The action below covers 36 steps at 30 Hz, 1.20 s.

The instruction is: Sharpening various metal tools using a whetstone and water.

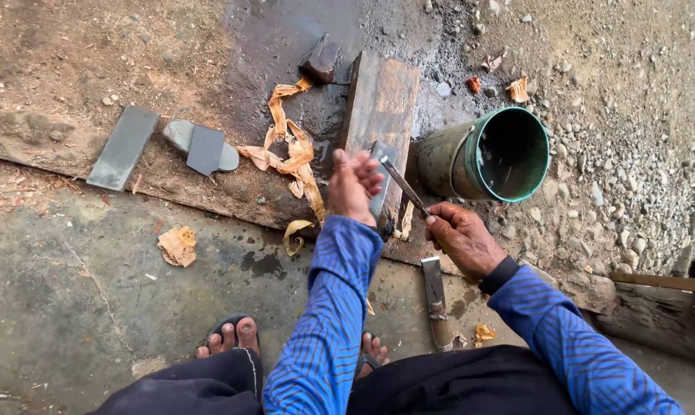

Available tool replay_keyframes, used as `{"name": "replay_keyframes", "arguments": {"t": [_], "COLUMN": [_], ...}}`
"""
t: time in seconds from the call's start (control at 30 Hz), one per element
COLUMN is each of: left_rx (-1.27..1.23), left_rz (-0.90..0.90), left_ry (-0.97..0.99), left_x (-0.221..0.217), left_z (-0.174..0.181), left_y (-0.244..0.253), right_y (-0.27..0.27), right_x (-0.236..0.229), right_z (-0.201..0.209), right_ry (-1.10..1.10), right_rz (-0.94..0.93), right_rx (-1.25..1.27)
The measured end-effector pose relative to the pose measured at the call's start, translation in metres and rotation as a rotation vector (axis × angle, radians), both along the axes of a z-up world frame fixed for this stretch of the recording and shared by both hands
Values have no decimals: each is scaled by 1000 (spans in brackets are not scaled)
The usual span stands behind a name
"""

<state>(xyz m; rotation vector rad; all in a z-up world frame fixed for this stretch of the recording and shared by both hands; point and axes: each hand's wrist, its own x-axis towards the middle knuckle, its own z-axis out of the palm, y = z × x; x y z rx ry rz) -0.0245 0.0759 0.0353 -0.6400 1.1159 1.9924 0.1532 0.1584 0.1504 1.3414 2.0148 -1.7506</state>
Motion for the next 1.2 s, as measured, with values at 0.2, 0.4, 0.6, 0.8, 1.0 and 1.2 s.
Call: {"name": "replay_keyframes", "arguments": {"t": [0.2, 0.4, 0.6, 0.8, 1.0, 1.2], "left_rx": [374, 411, 333, 258, 16, -30], "left_rz": [-131, -172, -474, -651, -716, -793], "left_ry": [9, 144, 279, 142, 80, 145], "left_x": [46, 56, 76, 143, 178, 187], "left_z": [16, -2, -6, -24, -40, -57], "left_y": [4, 8, 2, -6, -34, -59], "right_y": [9, 16, 5, -3, -56, -68], "right_x": [5, 17, 28, 102, 202, 207], "right_z": [-14, -25, -13, -45, -147, -172], "right_ry": [0, 0, 16, 67, -375, -385], "right_rz": [64, 69, -128, -217, -78, -68], "right_rx": [102, 114, -253, -333, 656, 741]}}
